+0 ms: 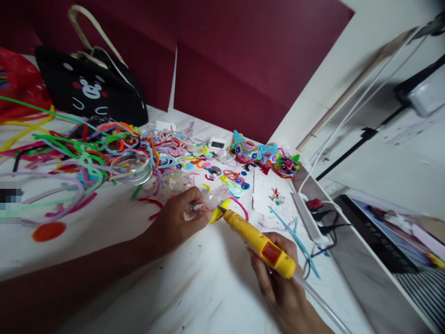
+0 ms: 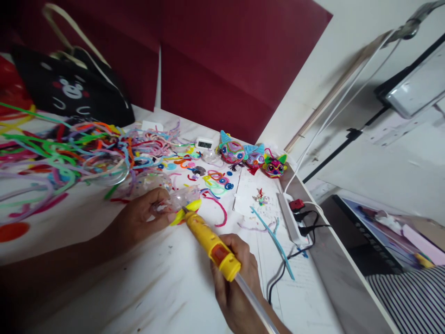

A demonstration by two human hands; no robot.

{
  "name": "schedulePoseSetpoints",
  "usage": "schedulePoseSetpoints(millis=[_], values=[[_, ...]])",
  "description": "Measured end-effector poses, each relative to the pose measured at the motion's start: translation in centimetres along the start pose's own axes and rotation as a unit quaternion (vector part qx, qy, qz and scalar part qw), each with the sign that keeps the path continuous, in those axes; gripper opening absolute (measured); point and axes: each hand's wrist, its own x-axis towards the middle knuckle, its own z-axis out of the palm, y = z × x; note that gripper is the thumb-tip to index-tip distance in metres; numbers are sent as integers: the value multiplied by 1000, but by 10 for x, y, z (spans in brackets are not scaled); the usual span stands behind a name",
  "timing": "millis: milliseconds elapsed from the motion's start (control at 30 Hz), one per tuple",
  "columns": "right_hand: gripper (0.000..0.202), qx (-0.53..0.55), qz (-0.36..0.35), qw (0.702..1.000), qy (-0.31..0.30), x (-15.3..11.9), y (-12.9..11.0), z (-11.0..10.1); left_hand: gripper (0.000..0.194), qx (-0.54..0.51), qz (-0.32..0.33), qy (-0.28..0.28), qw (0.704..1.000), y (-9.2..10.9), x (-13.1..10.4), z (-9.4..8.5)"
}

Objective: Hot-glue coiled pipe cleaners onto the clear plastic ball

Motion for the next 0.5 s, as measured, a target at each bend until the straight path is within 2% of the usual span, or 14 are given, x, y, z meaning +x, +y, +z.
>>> schedulePoseSetpoints(millis=[200,367,500], values=[[20,-14,-1,999,32,1,8,1,21,7,3,4,1000,-3,0,0],[21,-66,-71,994,47,2,16,-1,21,18,23,-5,1000,-10,2,-1],[19,-72,-61,995,45,4,17,-2,21,27,26,4,999,-14,2,-1]])
